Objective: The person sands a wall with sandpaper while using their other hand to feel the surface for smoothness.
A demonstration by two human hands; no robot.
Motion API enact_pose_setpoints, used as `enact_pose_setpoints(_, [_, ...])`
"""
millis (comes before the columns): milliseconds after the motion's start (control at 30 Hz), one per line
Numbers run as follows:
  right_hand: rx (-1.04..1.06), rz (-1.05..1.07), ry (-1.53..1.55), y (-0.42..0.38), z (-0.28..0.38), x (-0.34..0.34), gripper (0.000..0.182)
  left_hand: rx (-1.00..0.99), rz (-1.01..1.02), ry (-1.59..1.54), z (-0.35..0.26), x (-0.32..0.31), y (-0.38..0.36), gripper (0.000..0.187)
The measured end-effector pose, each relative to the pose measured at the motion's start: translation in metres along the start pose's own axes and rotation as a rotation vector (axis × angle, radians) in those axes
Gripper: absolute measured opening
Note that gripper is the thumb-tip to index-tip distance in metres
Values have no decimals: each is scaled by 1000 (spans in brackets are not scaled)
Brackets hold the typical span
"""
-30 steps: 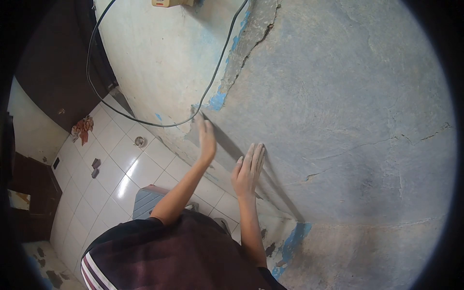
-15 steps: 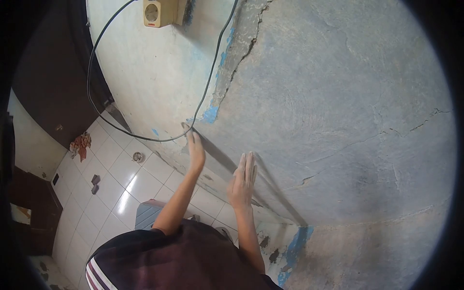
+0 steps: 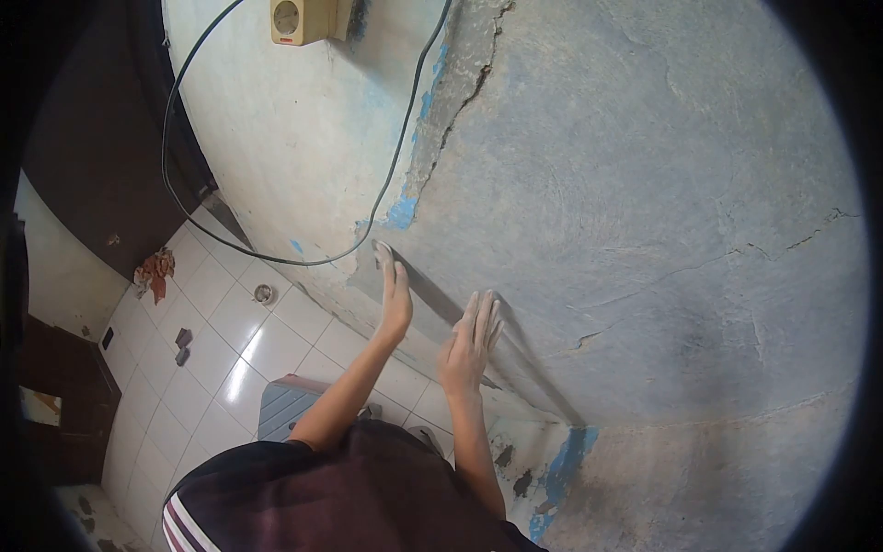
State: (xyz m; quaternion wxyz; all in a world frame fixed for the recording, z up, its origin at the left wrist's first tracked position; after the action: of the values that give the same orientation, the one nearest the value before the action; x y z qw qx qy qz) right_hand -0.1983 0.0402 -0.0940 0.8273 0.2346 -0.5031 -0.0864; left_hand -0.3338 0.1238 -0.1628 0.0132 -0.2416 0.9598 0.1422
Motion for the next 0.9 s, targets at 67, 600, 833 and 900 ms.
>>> enact_pose_setpoints(67, [34, -37, -48, 3, 0, -2, 64, 143, -8, -100, 0, 12, 19, 64])
enact_pose_setpoints(600, [37, -1, -333, -24, -58, -60, 74, 98, 48, -17, -14, -34, -15, 71])
enact_pose_setpoints(833, [-104, -165, -284, -35, -68, -41, 76, 237, 86, -32, -22, -30, -20, 72])
enact_pose_setpoints(900, [-165, -207, -281, -29, -64, -34, 77, 56, 161, 98, -13, -37, -31, 72])
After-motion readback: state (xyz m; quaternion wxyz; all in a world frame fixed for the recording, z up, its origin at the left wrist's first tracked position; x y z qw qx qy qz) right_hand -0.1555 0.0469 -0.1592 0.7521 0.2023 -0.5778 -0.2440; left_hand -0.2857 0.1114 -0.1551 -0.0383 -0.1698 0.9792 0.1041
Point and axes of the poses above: each hand's wrist, its own y-axis towards the middle knuckle, its own x-axis out of the back of the hand, z = x × y, the point moved 1 cm from there along y, towards the middle knuckle, and after that the axes turned 2 degrees about -x, right-handed, at the moved point
